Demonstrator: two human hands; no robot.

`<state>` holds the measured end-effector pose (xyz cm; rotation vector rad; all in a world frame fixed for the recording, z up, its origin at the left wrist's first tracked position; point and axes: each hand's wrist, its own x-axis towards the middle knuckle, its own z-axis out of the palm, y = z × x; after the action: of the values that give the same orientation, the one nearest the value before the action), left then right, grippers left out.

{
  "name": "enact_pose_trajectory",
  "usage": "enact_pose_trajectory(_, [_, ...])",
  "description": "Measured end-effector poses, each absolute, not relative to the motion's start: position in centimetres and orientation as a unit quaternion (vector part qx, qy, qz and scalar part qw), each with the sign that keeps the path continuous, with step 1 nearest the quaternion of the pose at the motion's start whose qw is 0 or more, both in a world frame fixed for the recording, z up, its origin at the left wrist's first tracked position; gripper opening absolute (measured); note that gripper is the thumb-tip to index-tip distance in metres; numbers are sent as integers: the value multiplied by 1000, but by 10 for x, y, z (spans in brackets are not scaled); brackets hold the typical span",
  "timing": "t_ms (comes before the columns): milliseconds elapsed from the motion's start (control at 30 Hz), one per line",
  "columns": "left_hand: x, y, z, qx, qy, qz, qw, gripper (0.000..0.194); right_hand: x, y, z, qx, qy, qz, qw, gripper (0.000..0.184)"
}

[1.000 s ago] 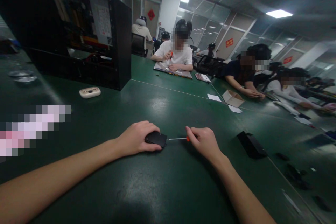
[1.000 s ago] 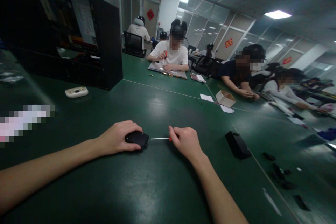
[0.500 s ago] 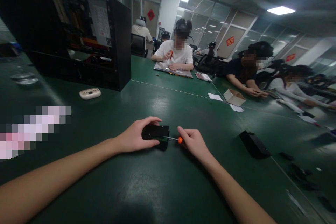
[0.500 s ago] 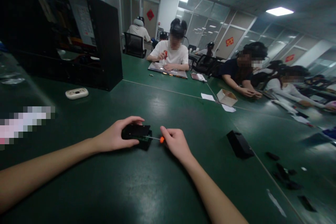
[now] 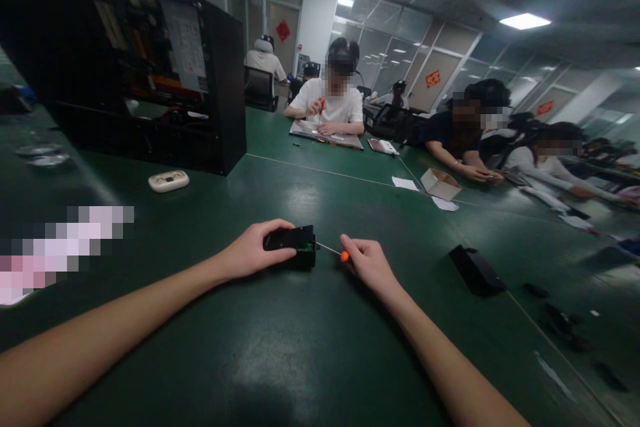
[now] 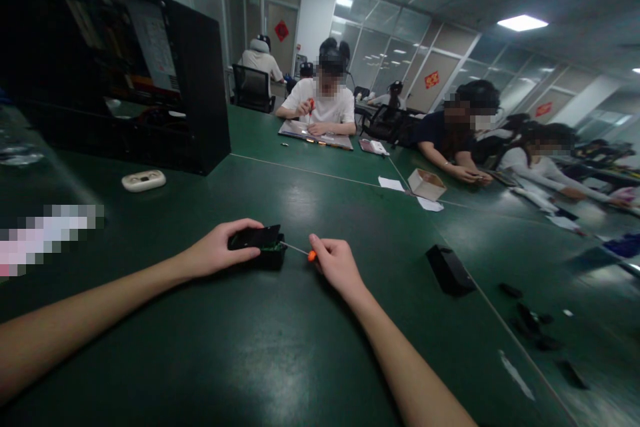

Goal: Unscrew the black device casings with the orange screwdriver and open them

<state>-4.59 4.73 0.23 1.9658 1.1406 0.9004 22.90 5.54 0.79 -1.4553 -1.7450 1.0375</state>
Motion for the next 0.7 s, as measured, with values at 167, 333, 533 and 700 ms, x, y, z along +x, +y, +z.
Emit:
enact_pose_trajectory(167, [-46, 48, -1, 750, 415, 393, 332, 40, 225, 52, 9, -540, -653, 417, 328, 60])
enact_pose_trajectory(333, [-44, 49, -3, 753, 368, 401, 369, 39, 220, 46, 13, -528, -642, 437, 342, 59])
enact_pose_trajectory(533, [-45, 50, -3, 754, 363, 377, 396, 49, 220, 45, 17, -523, -622, 452, 367, 58])
enact_pose_trajectory(700, [-48, 53, -11, 740, 326, 398, 433, 76, 217, 43, 19, -522, -607, 470, 371, 59])
